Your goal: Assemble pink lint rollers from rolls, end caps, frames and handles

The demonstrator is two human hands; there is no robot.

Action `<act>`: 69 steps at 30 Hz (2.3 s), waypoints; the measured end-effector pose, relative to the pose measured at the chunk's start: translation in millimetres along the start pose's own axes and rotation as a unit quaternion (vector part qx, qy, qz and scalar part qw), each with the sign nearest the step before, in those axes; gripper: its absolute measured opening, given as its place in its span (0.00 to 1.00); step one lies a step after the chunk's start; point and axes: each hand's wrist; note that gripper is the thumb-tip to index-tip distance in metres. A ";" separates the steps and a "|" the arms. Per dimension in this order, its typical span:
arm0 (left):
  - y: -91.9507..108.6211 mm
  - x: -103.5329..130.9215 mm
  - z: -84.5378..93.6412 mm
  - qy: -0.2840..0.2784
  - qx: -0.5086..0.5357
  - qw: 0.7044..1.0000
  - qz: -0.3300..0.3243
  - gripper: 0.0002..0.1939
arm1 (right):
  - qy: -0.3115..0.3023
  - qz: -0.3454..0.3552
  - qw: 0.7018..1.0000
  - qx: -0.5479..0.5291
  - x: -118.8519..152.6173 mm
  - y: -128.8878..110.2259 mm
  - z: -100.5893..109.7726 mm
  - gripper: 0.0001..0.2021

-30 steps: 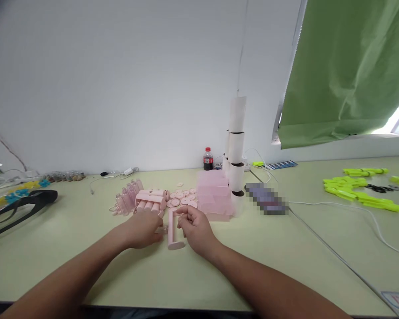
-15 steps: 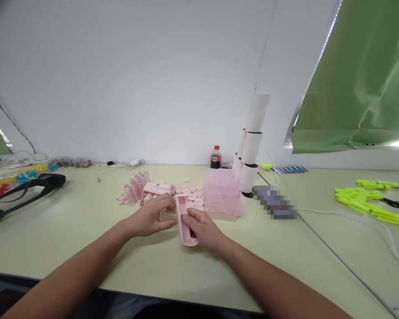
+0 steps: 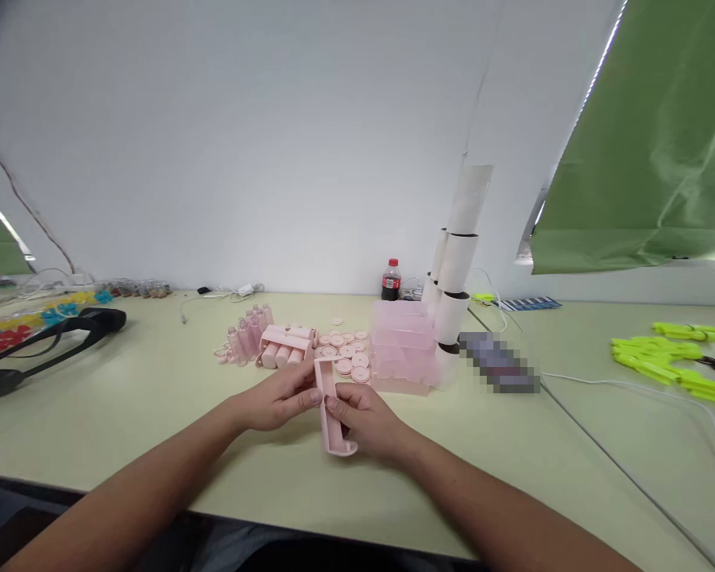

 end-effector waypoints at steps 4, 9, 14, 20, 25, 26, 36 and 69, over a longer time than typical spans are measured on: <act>-3.0 0.3 -3.9 0.030 -0.024 0.998 -0.056 0.20 | -0.027 -0.066 0.996 -0.057 2.2 -0.4 -1.8 0.27; -3.5 -1.3 -11.3 0.073 -0.095 0.985 -0.121 0.24 | -0.071 -0.106 0.984 -0.126 4.6 5.5 -1.6 0.30; -6.2 -4.1 -18.4 0.107 -0.071 0.980 -0.152 0.24 | -0.091 -0.054 0.986 -0.128 3.8 6.3 0.6 0.28; -12.8 -4.2 -17.5 0.194 0.025 0.978 -0.071 0.28 | 0.030 -0.054 0.997 -0.038 -0.7 1.7 -1.3 0.27; -11.8 -4.6 -13.4 0.216 0.062 0.972 -0.072 0.29 | 0.077 -0.081 0.991 0.072 2.1 -6.3 -4.8 0.25; -10.8 -5.0 -13.8 0.227 0.055 0.969 -0.084 0.25 | 0.070 -0.076 0.992 0.072 3.6 -9.0 -6.3 0.24; -9.1 -7.8 -3.9 0.396 0.082 0.912 -0.066 0.17 | 0.064 -0.069 0.990 -0.103 -15.0 -35.3 -10.6 0.18; -4.8 -9.8 41.0 0.474 0.518 0.709 -0.064 0.16 | 0.079 0.043 0.888 0.452 -129.8 -43.8 -21.8 0.20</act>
Point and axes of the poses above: each hand's wrist, its own x-axis away from the middle knuckle, its own z-axis out of the back of the hand, y = z × x, and after that the axes turned 8 degrees about z, right-handed
